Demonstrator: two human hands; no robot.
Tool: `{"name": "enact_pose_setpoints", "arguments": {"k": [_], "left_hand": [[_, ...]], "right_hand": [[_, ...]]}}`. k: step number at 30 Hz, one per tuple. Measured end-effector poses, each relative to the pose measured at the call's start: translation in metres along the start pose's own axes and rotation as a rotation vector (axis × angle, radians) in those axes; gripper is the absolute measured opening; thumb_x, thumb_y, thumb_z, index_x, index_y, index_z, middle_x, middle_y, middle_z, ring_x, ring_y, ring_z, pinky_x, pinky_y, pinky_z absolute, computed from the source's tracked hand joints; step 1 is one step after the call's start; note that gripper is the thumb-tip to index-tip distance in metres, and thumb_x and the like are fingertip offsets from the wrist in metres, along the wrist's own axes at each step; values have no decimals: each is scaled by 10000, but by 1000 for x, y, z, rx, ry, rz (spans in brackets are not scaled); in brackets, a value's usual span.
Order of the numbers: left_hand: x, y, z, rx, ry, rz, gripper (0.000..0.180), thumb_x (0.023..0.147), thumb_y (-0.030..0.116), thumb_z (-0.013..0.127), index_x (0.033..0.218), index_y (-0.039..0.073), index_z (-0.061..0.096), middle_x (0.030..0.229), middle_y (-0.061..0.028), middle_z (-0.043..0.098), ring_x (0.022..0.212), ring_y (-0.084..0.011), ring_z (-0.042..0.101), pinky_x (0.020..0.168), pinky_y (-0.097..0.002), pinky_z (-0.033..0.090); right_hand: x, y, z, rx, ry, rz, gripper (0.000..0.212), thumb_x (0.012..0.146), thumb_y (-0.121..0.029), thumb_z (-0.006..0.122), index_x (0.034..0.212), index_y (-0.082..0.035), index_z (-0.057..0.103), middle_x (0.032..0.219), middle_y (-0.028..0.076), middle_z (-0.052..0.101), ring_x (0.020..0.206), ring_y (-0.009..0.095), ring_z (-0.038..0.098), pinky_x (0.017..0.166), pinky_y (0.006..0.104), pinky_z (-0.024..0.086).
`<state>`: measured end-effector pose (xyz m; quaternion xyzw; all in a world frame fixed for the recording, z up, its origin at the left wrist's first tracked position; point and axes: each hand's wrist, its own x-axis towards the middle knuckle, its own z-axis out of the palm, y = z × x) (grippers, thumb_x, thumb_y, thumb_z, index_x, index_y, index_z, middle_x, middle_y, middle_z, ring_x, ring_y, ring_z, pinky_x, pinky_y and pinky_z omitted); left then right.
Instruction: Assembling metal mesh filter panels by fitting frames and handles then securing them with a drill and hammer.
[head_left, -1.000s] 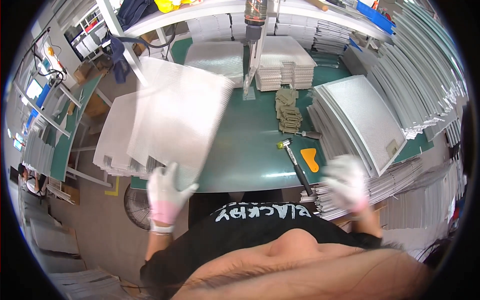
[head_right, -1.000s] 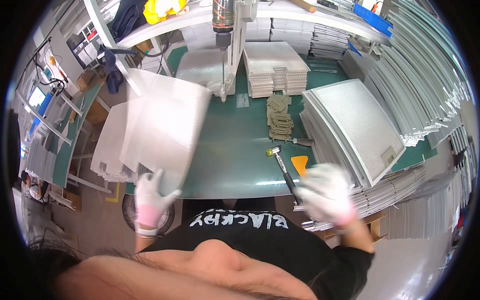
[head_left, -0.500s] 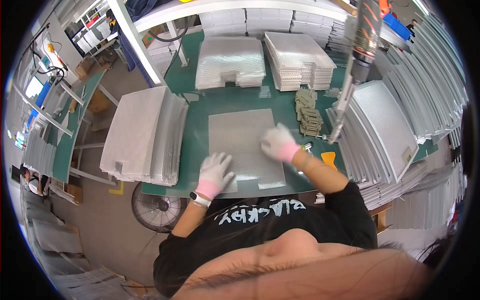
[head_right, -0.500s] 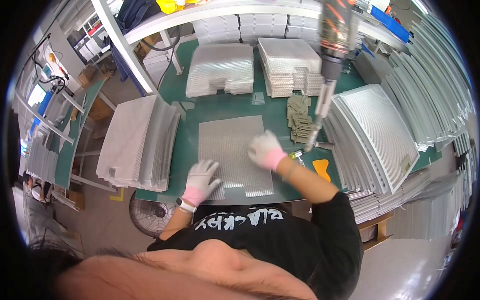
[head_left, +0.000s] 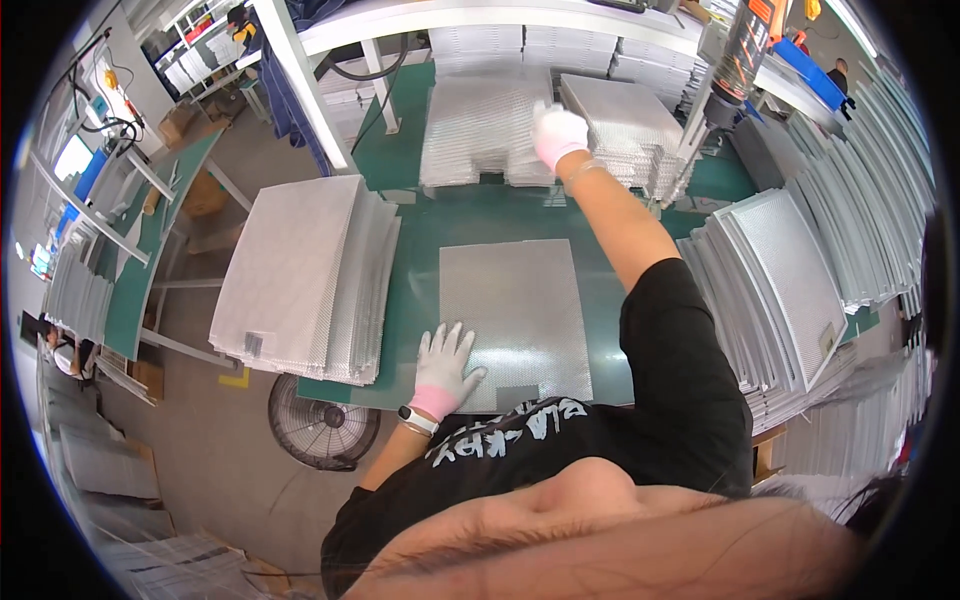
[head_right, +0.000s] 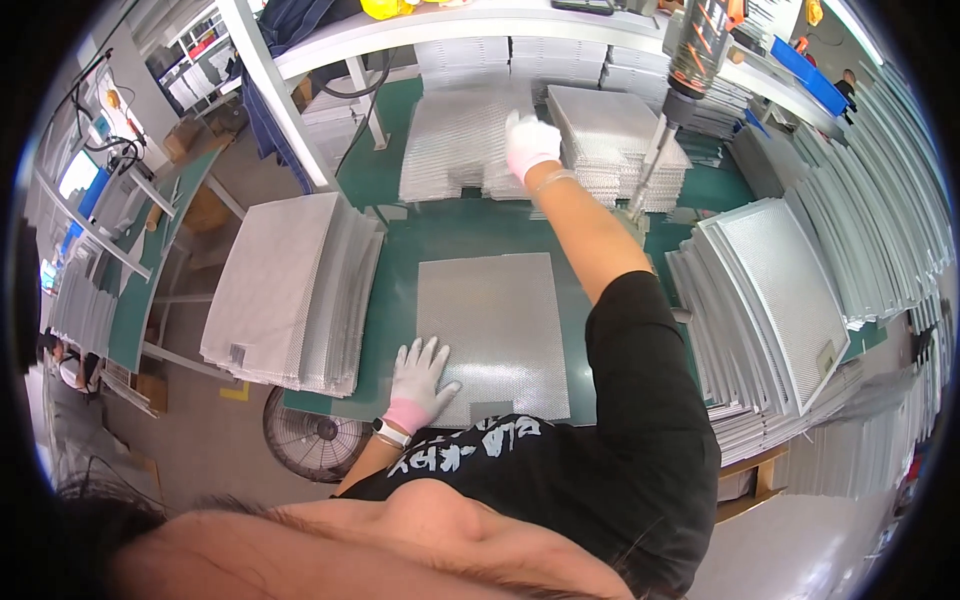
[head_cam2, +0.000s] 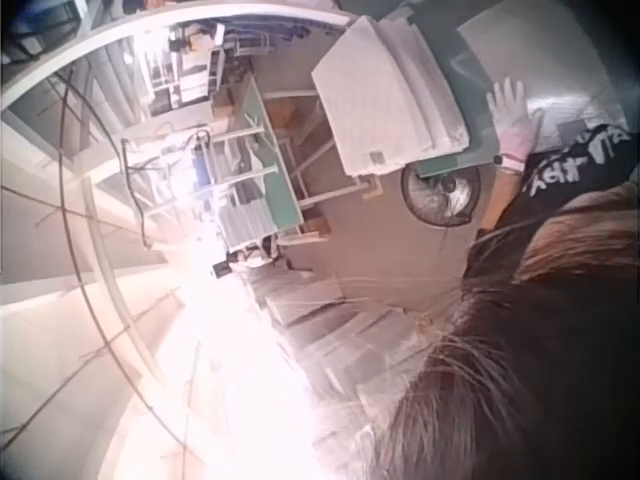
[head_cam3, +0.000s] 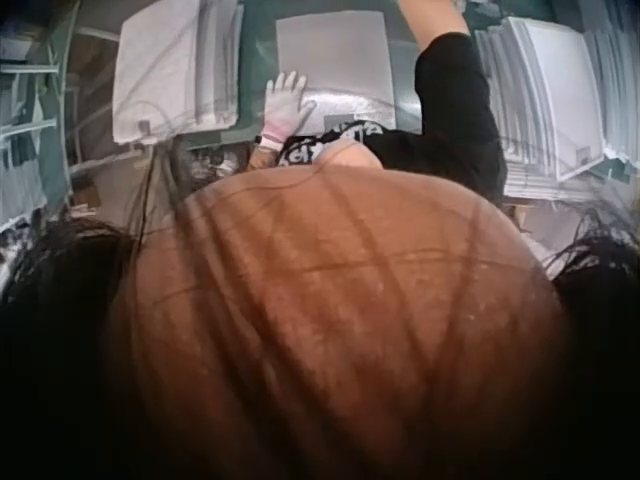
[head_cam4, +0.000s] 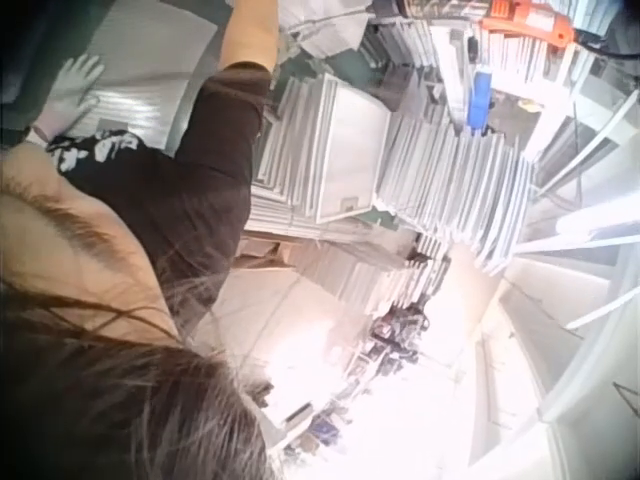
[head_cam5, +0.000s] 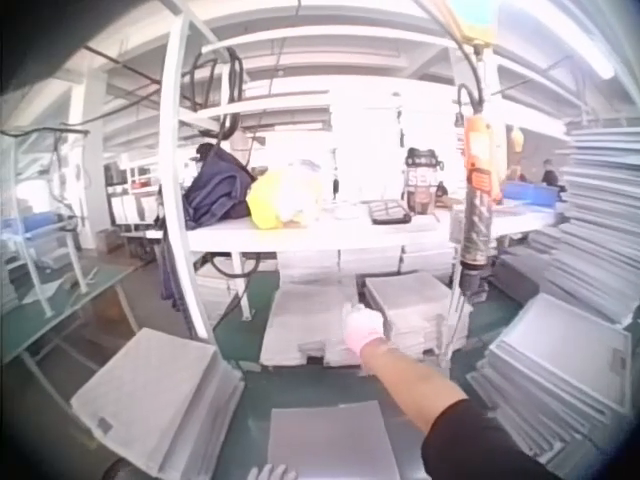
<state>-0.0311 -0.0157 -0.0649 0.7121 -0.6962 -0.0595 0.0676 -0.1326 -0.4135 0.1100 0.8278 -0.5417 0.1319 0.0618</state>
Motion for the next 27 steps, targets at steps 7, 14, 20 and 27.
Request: {"name": "enact_pose_setpoints", "arguments": {"k": [7, 14, 20, 27], "left_hand": [[19, -1, 0, -89, 42, 61, 661, 911, 490, 564, 1427, 90, 458, 1505, -178, 382, 1431, -384, 287, 1186, -547, 154], [57, -38, -49, -1360, 659, 57, 553, 1044, 294, 456, 1459, -56, 355, 1438, -190, 477, 1352, -302, 448, 1153, -393, 319], [19, 3, -80, -877, 631, -149, 709, 893, 86, 647, 1490, -49, 289, 1381, -245, 521, 1185, -278, 596, 1013, -333, 453], [0, 25, -17, -446, 263, -278, 934, 852, 277, 697, 1495, -101, 136, 1412, -345, 419, 1252, -449, 495, 1057, -459, 411]], "right_hand": [[29, 58, -29, 1481, 582, -249, 615, 881, -23, 657, 1453, -42, 431, 1338, 130, 567, 1178, 236, 571, 1046, 339, 430], [-120, 73, -40, 1330, 450, -162, 615, 917, -37, 577, 1483, 19, 343, 1492, 170, 424, 1371, 240, 409, 1147, 365, 313], [-330, 43, -5, 1317, 112, 71, 709, 868, 9, 548, 1503, 80, 241, 1467, 215, 422, 1332, 257, 462, 1116, 349, 358], [-386, 56, 59, 880, -118, 105, 804, 833, -208, 681, 1471, 82, 286, 1454, 313, 365, 1397, 417, 324, 1168, 440, 258]]}}
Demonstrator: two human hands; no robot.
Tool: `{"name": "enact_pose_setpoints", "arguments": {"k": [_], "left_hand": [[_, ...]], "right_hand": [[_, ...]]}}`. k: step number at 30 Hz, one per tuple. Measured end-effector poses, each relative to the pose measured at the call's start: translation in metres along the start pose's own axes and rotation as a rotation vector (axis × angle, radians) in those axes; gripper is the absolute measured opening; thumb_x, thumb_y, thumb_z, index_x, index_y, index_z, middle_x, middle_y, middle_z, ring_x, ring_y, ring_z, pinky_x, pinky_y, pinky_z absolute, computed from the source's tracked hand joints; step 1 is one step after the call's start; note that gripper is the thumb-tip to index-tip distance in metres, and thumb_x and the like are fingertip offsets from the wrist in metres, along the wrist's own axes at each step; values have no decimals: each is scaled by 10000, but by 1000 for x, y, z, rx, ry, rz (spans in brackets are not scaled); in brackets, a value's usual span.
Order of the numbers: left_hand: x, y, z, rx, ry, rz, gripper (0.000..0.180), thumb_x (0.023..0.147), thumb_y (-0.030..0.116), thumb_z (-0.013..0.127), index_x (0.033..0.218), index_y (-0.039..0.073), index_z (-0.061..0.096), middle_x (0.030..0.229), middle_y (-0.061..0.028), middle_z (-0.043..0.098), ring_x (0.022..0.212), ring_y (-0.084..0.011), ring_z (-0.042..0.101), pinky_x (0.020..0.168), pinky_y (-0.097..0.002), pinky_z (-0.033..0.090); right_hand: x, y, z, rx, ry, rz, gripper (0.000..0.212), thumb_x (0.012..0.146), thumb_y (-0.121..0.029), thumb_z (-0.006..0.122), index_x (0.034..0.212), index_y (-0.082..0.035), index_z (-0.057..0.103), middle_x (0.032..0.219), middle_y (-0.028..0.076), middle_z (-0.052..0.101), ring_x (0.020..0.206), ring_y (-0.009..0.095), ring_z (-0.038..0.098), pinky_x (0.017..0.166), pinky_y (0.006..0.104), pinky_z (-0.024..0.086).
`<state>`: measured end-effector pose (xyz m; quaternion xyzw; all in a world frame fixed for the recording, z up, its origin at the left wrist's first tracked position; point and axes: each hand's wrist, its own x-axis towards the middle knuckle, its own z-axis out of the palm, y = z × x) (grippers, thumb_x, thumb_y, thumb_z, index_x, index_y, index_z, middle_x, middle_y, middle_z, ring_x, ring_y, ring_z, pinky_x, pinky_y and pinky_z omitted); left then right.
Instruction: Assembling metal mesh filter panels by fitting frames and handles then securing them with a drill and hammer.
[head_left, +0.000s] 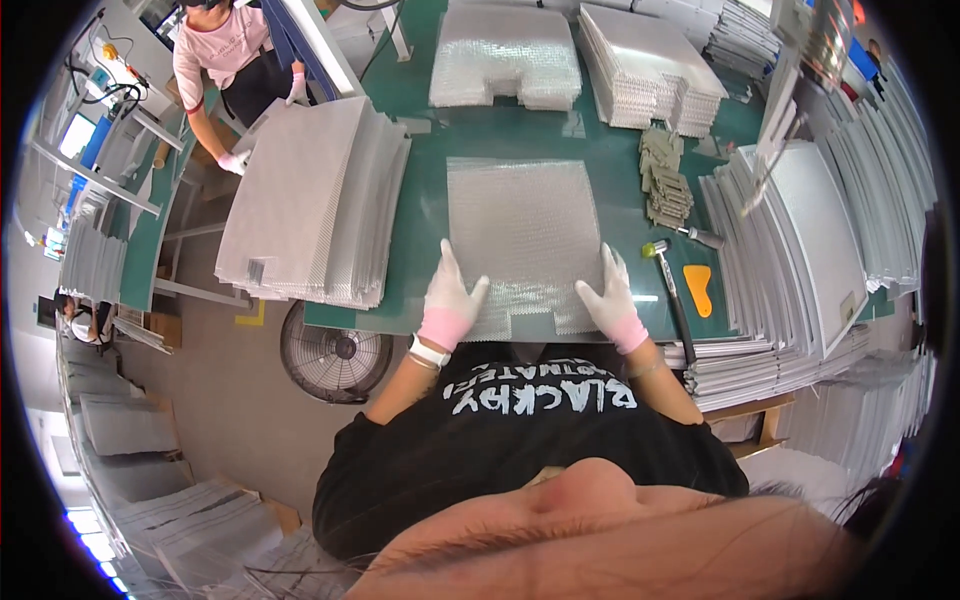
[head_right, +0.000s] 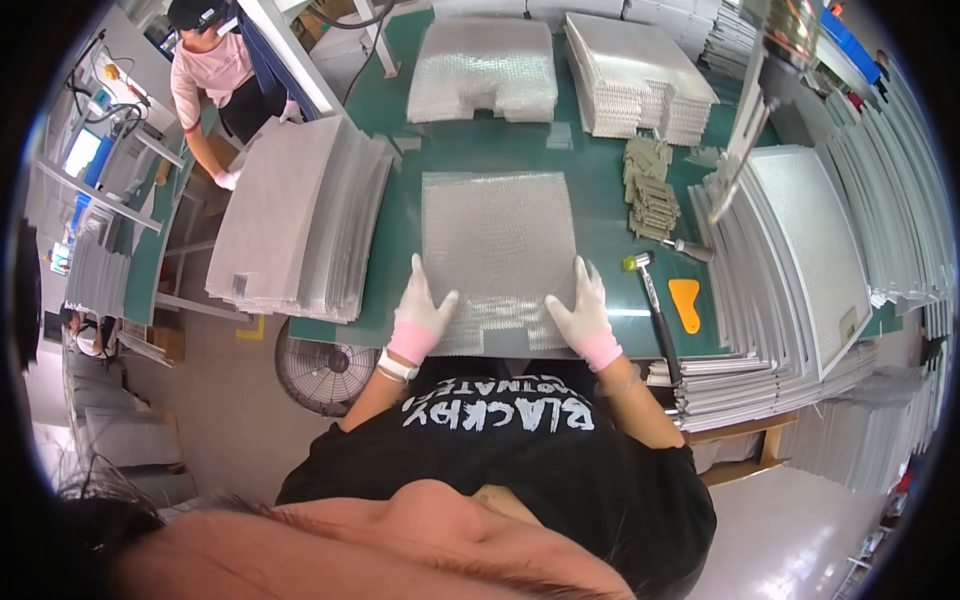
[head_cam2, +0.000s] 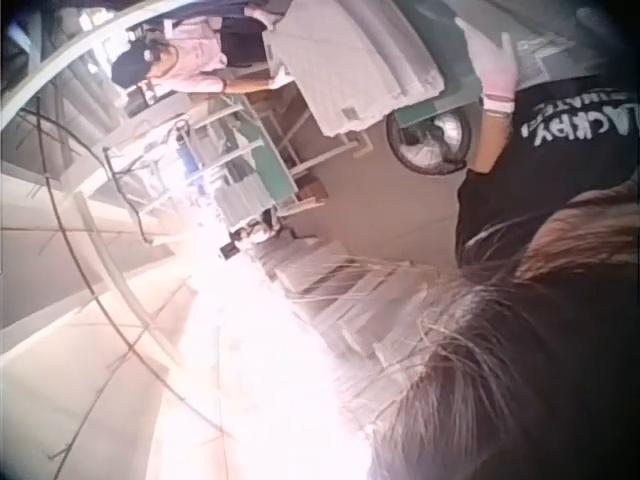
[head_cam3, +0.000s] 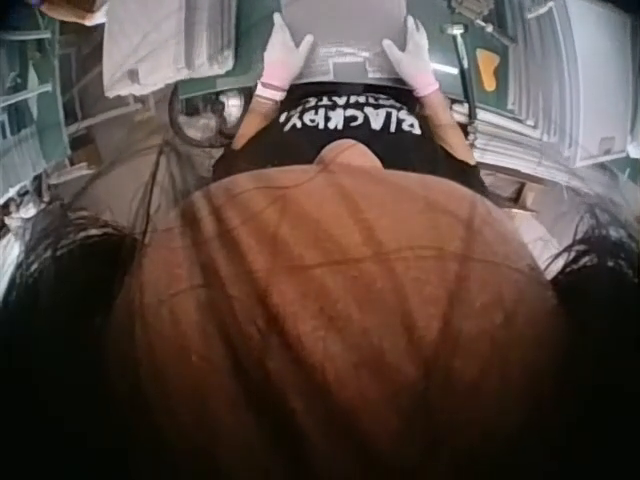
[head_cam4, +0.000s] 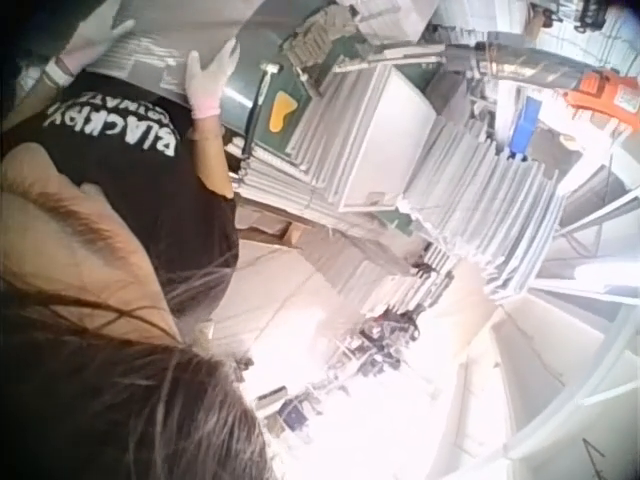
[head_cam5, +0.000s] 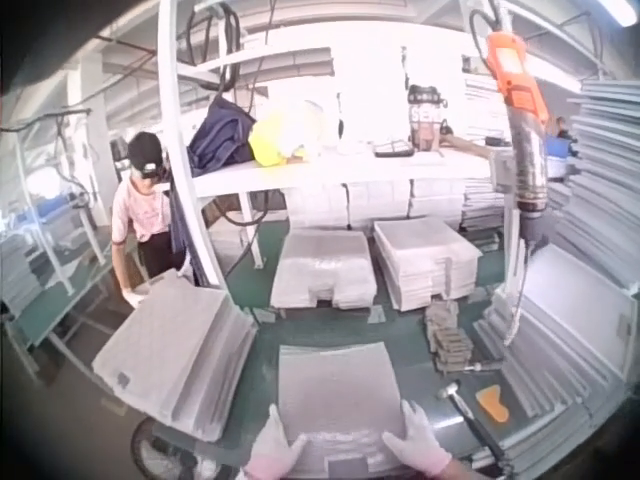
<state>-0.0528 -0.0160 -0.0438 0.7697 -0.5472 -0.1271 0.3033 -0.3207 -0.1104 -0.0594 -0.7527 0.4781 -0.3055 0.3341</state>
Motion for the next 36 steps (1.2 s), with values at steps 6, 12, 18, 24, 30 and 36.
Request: {"name": "enact_pose_setpoints", "arguments": {"k": [6, 12, 18, 24, 30, 36], "left_hand": [[9, -14, 5, -125, -89, -121, 953, 868, 330, 696, 1518, -65, 121, 1488, -296, 356, 1383, -406, 373, 1131, -499, 317], [5, -5, 8, -123, -99, -140, 984, 862, 354, 702, 1532, -38, 97, 1525, -273, 304, 1411, -401, 328, 1141, -523, 288], [3, 0, 11, -100, -56, -104, 969, 857, 341, 706, 1529, -41, 122, 1514, -278, 319, 1400, -407, 339, 1150, -487, 287], [9, -22, 13, -178, 41, -109, 935, 873, 364, 700, 1519, -54, 168, 1516, -274, 324, 1410, -382, 340, 1159, -418, 286], [15, -40, -10, -517, -142, 88, 752, 960, 260, 633, 1534, 3, 222, 1556, -233, 284, 1446, -309, 305, 1151, -365, 295], [-4, 24, -48, -1316, -17, 34, 858, 895, -50, 619, 1578, 122, 130, 1548, -174, 307, 1166, -165, 555, 893, -250, 497]], "right_hand": [[10, 5, -9, -184, -40, 14, 862, 847, -355, 676, 1446, 126, 285, 1496, 341, 302, 1417, 453, 264, 1185, 459, 216], [13, 5, -4, -195, -118, 132, 925, 870, -418, 643, 1451, 172, 231, 1514, 334, 290, 1447, 431, 233, 1200, 437, 187], [16, 0, -9, -159, -106, 146, 869, 871, -348, 657, 1462, 142, 251, 1497, 304, 347, 1411, 376, 340, 1172, 411, 262], [18, -18, -37, 395, 115, 15, 738, 860, -25, 619, 1512, 23, 275, 1464, 152, 459, 1202, 213, 552, 986, 303, 460], [19, -30, -63, 826, 56, -11, 820, 840, 38, 617, 1547, -4, 204, 1344, 117, 507, 1063, 137, 564, 936, 275, 468], [17, -44, -61, 940, 87, -152, 833, 842, -20, 655, 1541, 13, 203, 1405, 126, 469, 1133, 165, 555, 997, 313, 443]]}}
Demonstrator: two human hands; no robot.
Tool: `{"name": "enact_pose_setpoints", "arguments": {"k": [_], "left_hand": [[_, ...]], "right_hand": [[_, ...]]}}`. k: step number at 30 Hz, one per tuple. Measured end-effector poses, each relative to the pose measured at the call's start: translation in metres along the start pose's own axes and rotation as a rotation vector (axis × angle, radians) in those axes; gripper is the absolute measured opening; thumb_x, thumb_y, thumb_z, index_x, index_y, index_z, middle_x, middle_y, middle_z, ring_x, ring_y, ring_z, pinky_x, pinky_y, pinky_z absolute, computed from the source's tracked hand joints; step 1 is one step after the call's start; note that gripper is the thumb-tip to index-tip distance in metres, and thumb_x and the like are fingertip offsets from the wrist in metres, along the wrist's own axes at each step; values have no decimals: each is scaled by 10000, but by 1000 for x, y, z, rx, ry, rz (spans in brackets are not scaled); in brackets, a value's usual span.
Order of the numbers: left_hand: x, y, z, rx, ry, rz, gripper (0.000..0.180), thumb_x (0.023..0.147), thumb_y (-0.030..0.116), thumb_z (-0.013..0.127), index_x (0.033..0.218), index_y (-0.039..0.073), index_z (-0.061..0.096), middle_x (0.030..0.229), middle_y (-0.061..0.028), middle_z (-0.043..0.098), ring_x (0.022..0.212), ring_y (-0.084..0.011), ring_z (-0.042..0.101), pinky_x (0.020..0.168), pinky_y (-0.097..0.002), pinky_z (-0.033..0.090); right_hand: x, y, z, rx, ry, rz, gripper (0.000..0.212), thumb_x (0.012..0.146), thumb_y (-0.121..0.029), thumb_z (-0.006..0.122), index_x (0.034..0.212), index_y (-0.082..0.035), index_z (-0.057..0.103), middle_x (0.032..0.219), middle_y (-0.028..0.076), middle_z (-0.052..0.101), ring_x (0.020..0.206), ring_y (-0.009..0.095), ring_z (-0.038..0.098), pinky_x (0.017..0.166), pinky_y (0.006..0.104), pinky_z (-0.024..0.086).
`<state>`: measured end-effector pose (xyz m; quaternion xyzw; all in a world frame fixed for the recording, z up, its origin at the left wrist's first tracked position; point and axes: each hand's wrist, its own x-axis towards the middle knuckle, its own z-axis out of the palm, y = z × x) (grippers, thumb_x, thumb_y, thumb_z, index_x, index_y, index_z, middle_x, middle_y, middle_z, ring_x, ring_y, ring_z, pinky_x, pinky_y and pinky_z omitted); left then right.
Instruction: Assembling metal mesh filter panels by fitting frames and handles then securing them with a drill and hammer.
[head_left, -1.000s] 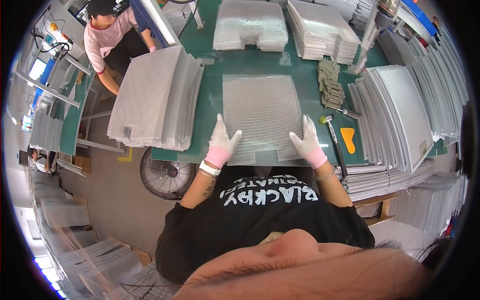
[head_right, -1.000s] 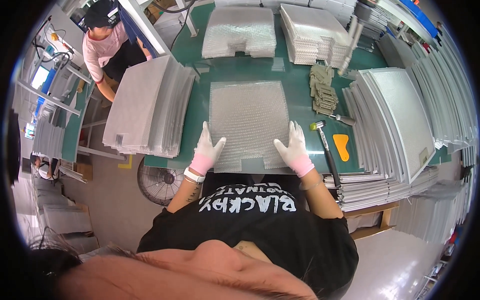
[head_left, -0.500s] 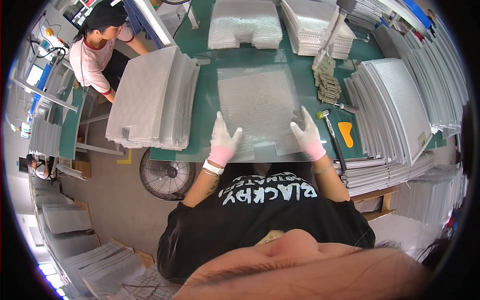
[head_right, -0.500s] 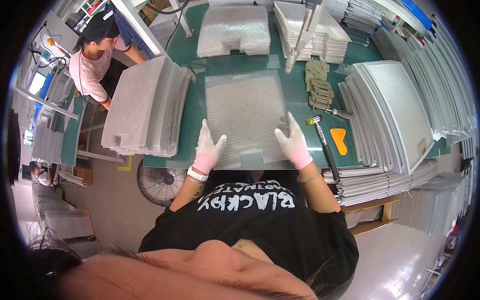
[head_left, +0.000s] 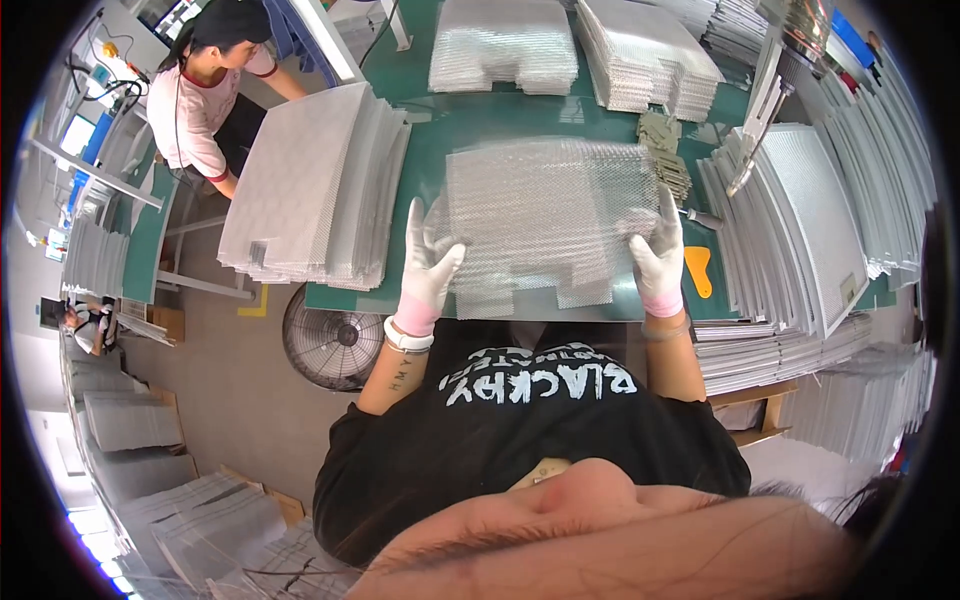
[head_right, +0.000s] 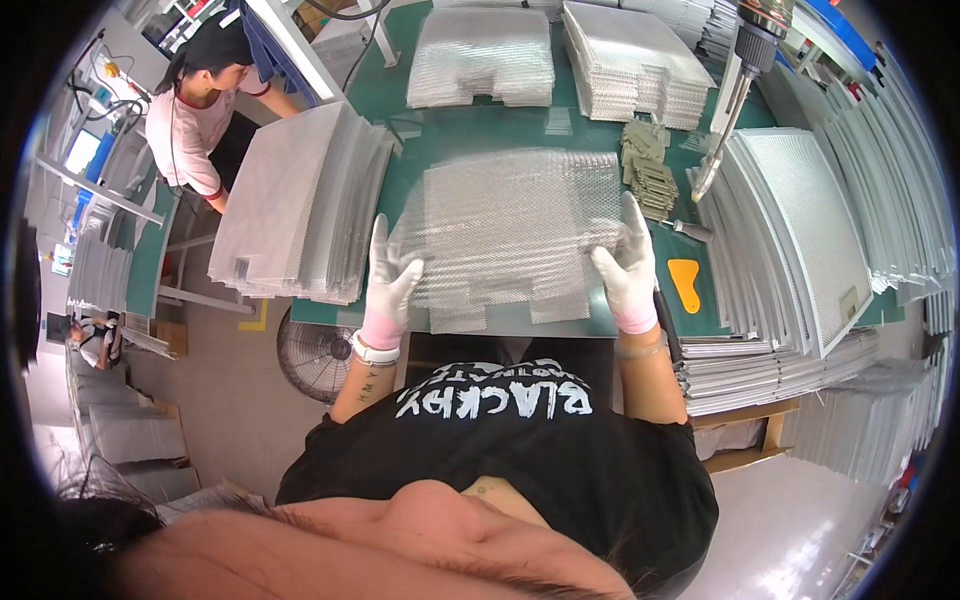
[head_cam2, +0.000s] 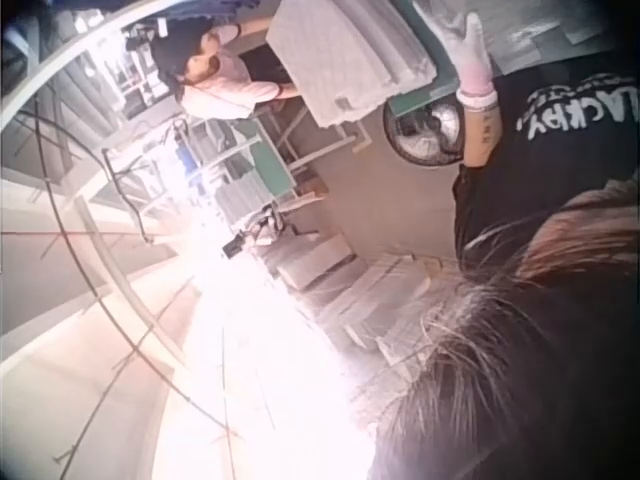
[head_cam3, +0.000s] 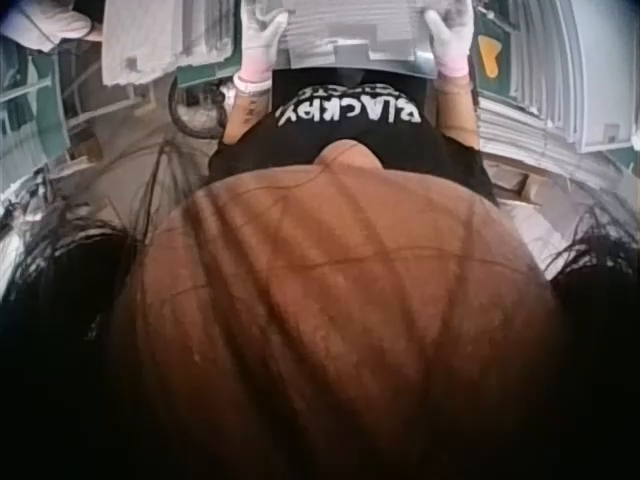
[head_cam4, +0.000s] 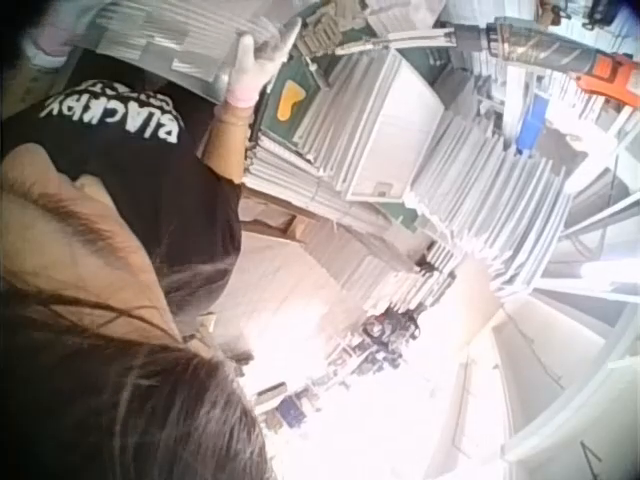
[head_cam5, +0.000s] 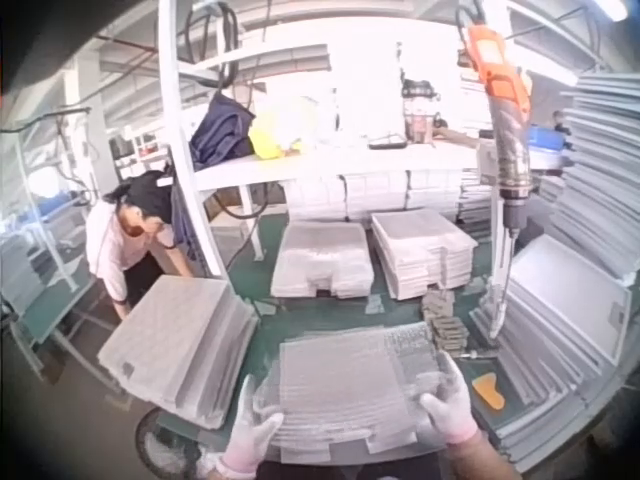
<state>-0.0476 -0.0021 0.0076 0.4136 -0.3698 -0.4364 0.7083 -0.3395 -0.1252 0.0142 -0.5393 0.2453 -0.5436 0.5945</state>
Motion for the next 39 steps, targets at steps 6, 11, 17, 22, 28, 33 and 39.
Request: {"name": "enact_pose_setpoints", "arguments": {"k": [6, 11, 17, 22, 28, 33, 39], "left_hand": [[-18, 110, -6, 401, 206, 414, 854, 872, -107, 547, 1579, 127, 129, 1493, -182, 386, 895, -121, 611, 753, -240, 523], [11, 214, -116, 673, 464, 290, 588, 936, -8, 556, 1493, 45, 376, 1373, -101, 529, 868, -77, 581, 784, -207, 497], [28, 204, -260, 1282, 443, -179, 761, 817, 105, 750, 1484, 65, 387, 1274, -154, 593, 1019, -203, 618, 894, -311, 511], [20, 190, -138, 2145, 691, 706, 677, 770, 130, 773, 1382, 60, 491, 1329, -200, 550, 1215, -357, 527, 1042, -484, 417], [-38, 51, -17, 870, 16, -127, 488, 913, 179, 684, 1340, -6, 537, 1196, -154, 656, 984, -212, 677, 858, -316, 543], [-31, -48, -26, 77, 100, -409, 745, 926, 194, 687, 1473, -81, 263, 1254, -197, 561, 1003, -165, 625, 815, -286, 534], [-28, -67, -44, 743, 11, -72, 677, 826, 199, 759, 1394, 8, 444, 1069, -103, 574, 841, -177, 610, 725, -310, 525]], "right_hand": [[6, -17, 11, -52, -198, -52, 758, 930, -179, 648, 1536, -2, 228, 1359, 177, 541, 1236, 230, 523, 1074, 372, 401], [1, 34, -4, -1236, -172, -91, 755, 876, -338, 686, 1471, -7, 361, 1345, 228, 528, 1296, 349, 473, 1113, 474, 344], [-16, 56, 3, -1609, -189, 81, 828, 757, -290, 779, 1453, -51, 398, 1279, 210, 511, 1246, 363, 483, 1077, 521, 356], [-7, 54, -8, -1028, -16, 134, 767, 789, -57, 720, 1474, -37, 376, 1311, 172, 523, 1025, 271, 610, 906, 312, 509], [-4, 35, -21, -207, -43, 211, 593, 897, 46, 575, 1460, 25, 391, 1355, 76, 552, 1002, 84, 559, 863, 227, 485], [-7, 45, -28, -269, 13, 139, 579, 895, 32, 576, 1449, 28, 408, 1392, 90, 528, 1084, 96, 553, 909, 230, 465], [-4, 40, -34, -394, -22, 232, 583, 880, -49, 638, 1416, 59, 435, 1419, 169, 511, 1305, 213, 490, 1081, 302, 383]]}}
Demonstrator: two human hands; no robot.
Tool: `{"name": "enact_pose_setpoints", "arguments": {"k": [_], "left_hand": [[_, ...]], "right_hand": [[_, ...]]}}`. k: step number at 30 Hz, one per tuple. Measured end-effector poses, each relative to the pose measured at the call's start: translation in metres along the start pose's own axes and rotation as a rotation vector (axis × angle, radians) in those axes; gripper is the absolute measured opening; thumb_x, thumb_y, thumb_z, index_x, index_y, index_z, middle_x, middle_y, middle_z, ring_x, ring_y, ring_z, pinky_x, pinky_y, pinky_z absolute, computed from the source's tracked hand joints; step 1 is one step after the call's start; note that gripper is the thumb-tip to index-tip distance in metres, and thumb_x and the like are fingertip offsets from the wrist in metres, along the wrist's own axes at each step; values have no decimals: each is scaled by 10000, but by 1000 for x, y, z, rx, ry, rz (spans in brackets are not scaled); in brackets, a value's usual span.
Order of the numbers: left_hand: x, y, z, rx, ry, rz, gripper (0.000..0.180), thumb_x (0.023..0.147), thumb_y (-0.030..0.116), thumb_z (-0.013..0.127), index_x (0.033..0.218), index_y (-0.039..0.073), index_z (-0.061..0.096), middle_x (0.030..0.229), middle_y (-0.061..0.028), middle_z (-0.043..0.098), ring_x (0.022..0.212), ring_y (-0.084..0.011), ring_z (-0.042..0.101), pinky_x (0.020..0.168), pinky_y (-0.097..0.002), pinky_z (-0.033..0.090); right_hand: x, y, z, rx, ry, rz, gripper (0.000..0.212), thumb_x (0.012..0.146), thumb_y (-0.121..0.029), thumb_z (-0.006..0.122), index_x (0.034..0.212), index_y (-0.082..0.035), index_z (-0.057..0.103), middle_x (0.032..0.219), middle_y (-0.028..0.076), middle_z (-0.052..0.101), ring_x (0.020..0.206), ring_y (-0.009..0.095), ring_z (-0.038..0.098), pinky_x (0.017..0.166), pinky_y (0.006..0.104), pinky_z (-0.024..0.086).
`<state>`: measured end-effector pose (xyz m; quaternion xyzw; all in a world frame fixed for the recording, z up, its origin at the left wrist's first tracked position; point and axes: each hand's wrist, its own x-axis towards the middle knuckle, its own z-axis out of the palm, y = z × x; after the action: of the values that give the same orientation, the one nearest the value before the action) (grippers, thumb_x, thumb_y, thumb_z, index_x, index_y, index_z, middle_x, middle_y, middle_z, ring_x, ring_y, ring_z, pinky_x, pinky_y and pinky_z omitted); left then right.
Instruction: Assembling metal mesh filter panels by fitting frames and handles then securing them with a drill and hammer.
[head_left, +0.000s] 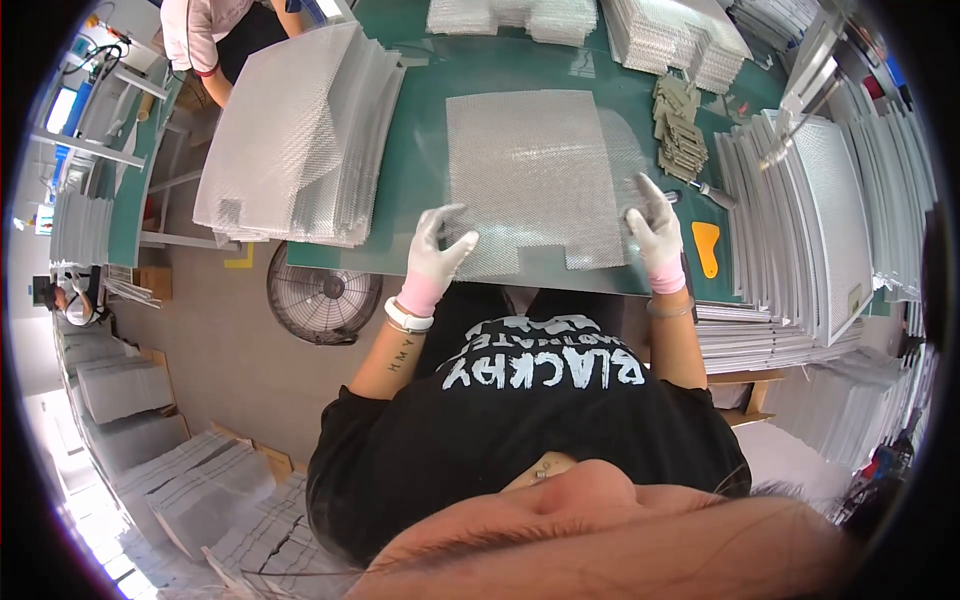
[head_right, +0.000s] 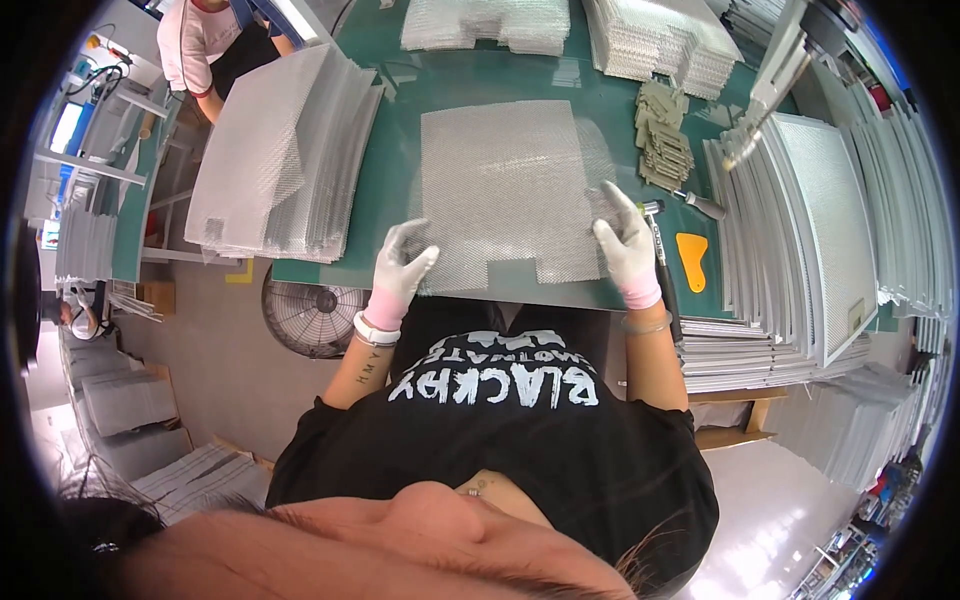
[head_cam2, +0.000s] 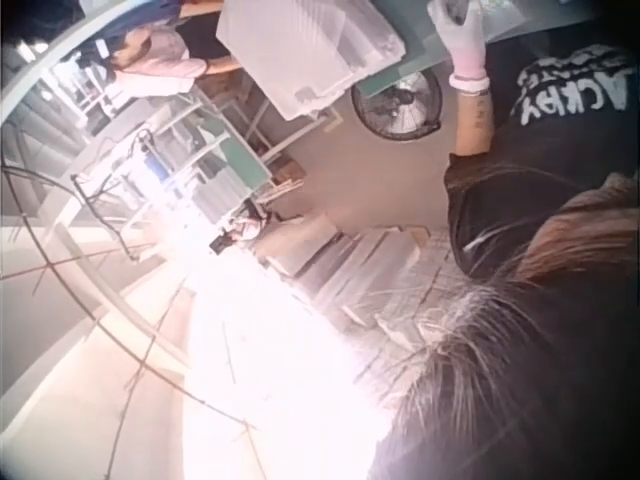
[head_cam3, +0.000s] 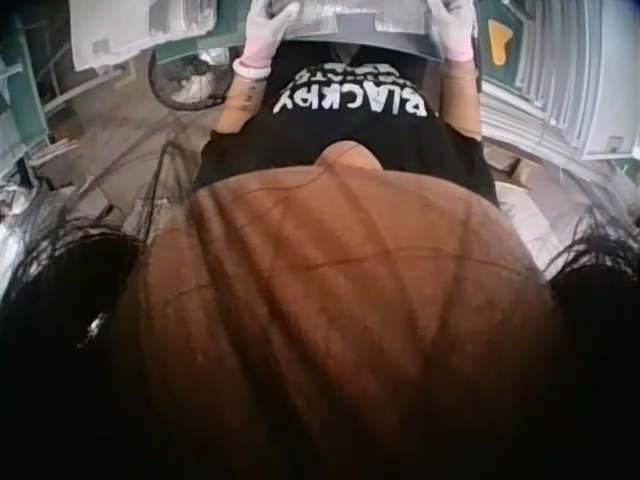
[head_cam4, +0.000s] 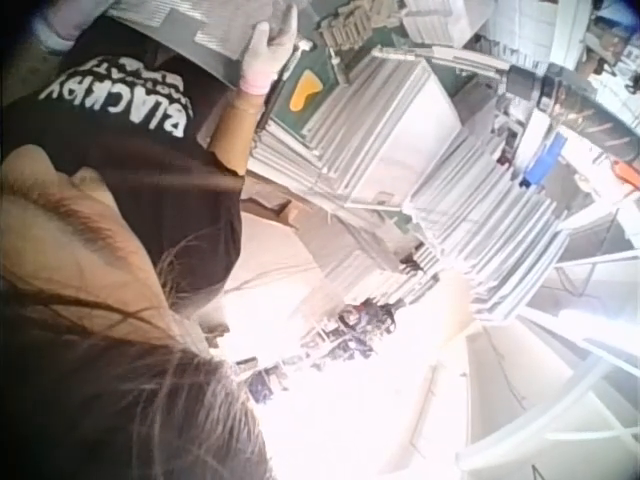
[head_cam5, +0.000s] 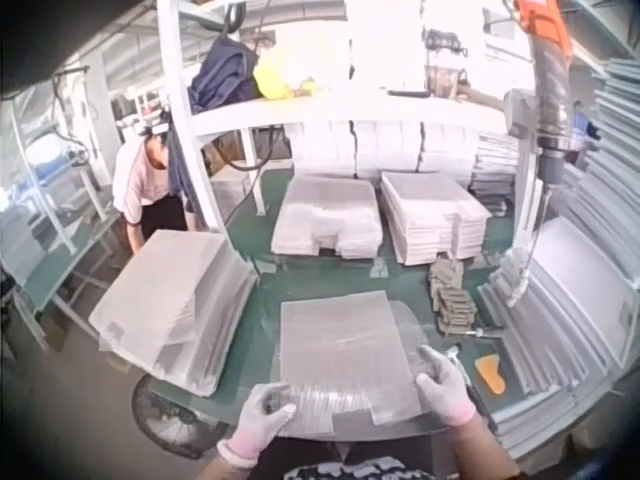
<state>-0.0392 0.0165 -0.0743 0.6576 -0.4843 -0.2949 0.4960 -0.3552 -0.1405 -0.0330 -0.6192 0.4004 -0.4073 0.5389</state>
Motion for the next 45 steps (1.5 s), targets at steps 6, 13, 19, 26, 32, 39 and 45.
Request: {"name": "enact_pose_setpoints", "arguments": {"k": [6, 13, 19, 26, 32, 39, 45], "left_hand": [[0, 66, 18, 315, 37, -208, 791, 796, 202, 752, 1449, 2, 353, 960, -216, 659, 793, -327, 663, 750, -405, 531], [-1, 46, 19, 430, 18, -246, 917, 784, 277, 763, 1492, -3, 251, 935, -265, 673, 864, -408, 675, 785, -431, 542], [-4, 35, 27, 567, 16, -186, 904, 801, 276, 753, 1489, -12, 243, 1117, -279, 641, 945, -430, 651, 825, -457, 535], [-10, 25, 29, 634, 62, -69, 889, 811, 271, 742, 1488, -17, 243, 1230, -279, 593, 1002, -424, 637, 849, -455, 532], [-8, 30, 28, 639, 41, -67, 894, 809, 280, 744, 1486, -23, 245, 1237, -282, 586, 1008, -417, 636, 842, -447, 533], [11, 45, 12, 867, -75, -140, 862, 809, 334, 736, 1504, 71, 299, 1446, -227, 435, 1242, -416, 493, 999, -492, 434], [24, 15, 0, 1042, -287, 183, 703, 883, 458, 585, 1483, 144, 395, 1543, -169, 338, 1421, -427, 280, 1175, -576, 148]], "right_hand": [[-1, -7, 12, -548, -21, -171, 720, 769, -181, 776, 1399, 1, 479, 1309, 178, 596, 1199, 287, 584, 1012, 342, 454], [8, 7, 12, -584, -78, -85, 716, 758, -216, 774, 1381, -8, 490, 1294, 185, 594, 1211, 317, 568, 1025, 359, 449], [5, 27, 15, -728, -66, -173, 740, 757, -234, 776, 1404, -45, 470, 1341, 177, 559, 1227, 331, 550, 1030, 369, 452], [-1, 31, 19, -774, -52, -214, 751, 770, -250, 772, 1424, -73, 449, 1378, 171, 532, 1246, 327, 537, 1027, 374, 459], [1, 29, 19, -844, -59, -236, 733, 783, -252, 757, 1422, -71, 447, 1394, 172, 519, 1255, 328, 530, 1027, 377, 460], [19, -21, 25, -1129, -218, 56, 639, 789, -356, 731, 1350, -119, 540, 1453, 227, 420, 1223, 379, 536, 1017, 420, 464], [169, -70, -25, -956, -74, -86, 492, 831, -374, 692, 1184, -33, 664, 1215, 244, 628, 1170, 414, 582, 1011, 445, 454]]}}
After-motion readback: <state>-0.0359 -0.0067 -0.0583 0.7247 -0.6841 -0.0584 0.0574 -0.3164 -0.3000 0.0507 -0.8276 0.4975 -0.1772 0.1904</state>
